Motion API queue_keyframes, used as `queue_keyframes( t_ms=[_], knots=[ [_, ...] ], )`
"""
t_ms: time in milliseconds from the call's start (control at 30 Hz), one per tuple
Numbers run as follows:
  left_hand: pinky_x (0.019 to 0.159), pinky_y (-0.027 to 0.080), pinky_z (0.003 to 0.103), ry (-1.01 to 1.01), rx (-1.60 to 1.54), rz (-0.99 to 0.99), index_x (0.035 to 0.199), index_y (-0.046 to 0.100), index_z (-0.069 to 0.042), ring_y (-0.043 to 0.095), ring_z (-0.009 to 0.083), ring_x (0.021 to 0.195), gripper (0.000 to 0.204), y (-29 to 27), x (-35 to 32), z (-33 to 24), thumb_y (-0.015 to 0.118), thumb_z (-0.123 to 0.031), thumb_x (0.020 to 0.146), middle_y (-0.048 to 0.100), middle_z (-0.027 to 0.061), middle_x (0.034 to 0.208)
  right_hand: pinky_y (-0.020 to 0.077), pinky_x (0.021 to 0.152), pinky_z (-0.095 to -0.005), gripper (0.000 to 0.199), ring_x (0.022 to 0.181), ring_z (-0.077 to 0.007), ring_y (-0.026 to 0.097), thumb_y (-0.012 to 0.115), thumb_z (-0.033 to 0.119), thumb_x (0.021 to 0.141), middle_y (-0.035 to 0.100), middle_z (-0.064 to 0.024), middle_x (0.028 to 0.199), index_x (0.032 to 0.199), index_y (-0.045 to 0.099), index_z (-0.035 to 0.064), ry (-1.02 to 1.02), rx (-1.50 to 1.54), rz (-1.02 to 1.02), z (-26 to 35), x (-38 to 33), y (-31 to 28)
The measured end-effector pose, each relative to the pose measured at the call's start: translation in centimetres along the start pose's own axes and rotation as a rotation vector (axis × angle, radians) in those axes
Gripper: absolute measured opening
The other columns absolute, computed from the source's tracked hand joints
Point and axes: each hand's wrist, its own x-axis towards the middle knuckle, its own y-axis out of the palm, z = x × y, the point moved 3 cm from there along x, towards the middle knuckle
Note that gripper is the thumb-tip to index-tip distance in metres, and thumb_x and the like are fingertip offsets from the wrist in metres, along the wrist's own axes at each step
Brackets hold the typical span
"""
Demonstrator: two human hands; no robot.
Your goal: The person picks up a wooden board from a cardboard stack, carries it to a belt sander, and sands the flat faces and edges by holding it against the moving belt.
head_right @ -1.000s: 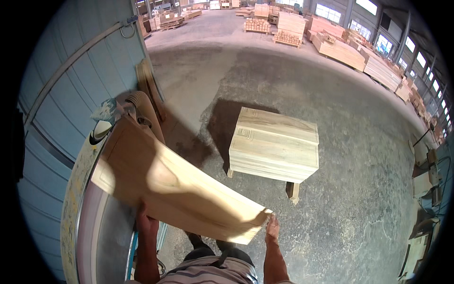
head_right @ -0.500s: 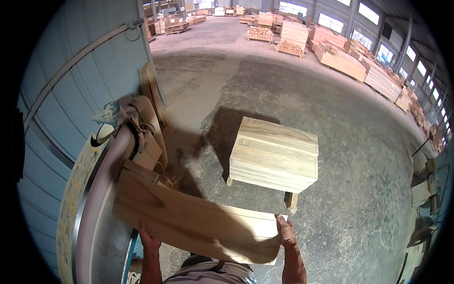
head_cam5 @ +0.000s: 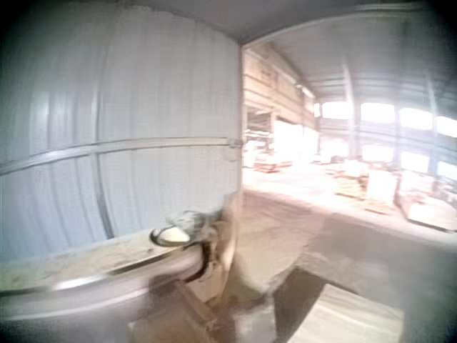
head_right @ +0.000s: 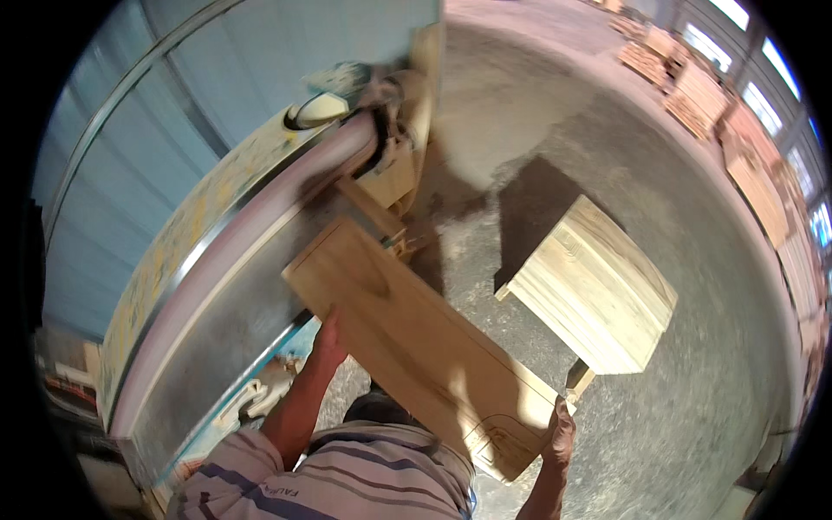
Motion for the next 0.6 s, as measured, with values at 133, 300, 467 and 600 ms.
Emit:
queue_keyframes(
  t_ms=[133, 300, 467, 600],
  knots=[
    [0.099, 0.037, 0.041, 0.021, -0.02, -0.015, 0.13, 0.042, -0.007, 0.044, 0.0259, 0.119, 0.051, 1.4, -1.2, -0.4, 0.057, -0.033, 0.088, 0.048, 0.0085, 0.128, 0.0332, 0.1, -0.0367, 0.057, 0.116, -0.0224, 0.045, 0.056, 0.04, 0.088, 0.048, -0.0124, 0.125, 0.124, 0.044, -0.0029, 0.002, 0.055, 0.071, -1.5, 0.7, -0.7],
    [0.094, 0.041, 0.041, 0.071, 0.05, -0.127, 0.129, 0.041, -0.006, 0.048, 0.0255, 0.113, 0.057, 2.3, -3.6, 5.7, 0.065, -0.031, 0.083, 0.049, 0.0094, 0.126, 0.0254, 0.105, -0.0324, 0.065, 0.125, -0.0203, 0.037, 0.052, 0.043, 0.088, 0.04, -0.0106, 0.136, 0.134, 0.036, -0.0005, -0.019, -0.036, 0.016, -2.4, 1.6, -0.2],
    [0.092, 0.043, 0.041, -0.028, -0.001, -0.071, 0.126, 0.044, -0.004, 0.049, 0.0253, 0.111, 0.062, 2.3, -1.4, 5.0, 0.072, -0.03, 0.077, 0.051, 0.0094, 0.123, 0.0231, 0.107, -0.034, 0.063, 0.127, -0.0235, 0.034, 0.052, 0.038, 0.09, 0.036, -0.0164, 0.137, 0.13, 0.035, -0.0077, -0.051, -0.043, -0.026, -2.8, 2.4, 1.6],
    [0.096, 0.041, 0.042, -0.064, 0.041, -0.064, 0.125, 0.046, -0.006, 0.05, 0.0245, 0.112, 0.052, 0.3, 0.4, 3.9, 0.064, -0.032, 0.083, 0.052, 0.0075, 0.123, 0.0216, 0.108, -0.0334, 0.061, 0.128, -0.023, 0.033, 0.046, 0.038, 0.092, 0.036, -0.0164, 0.138, 0.132, 0.034, -0.0063, -0.058, -0.01, 0.054, -3.2, 2.0, 5.1]
  ],
)
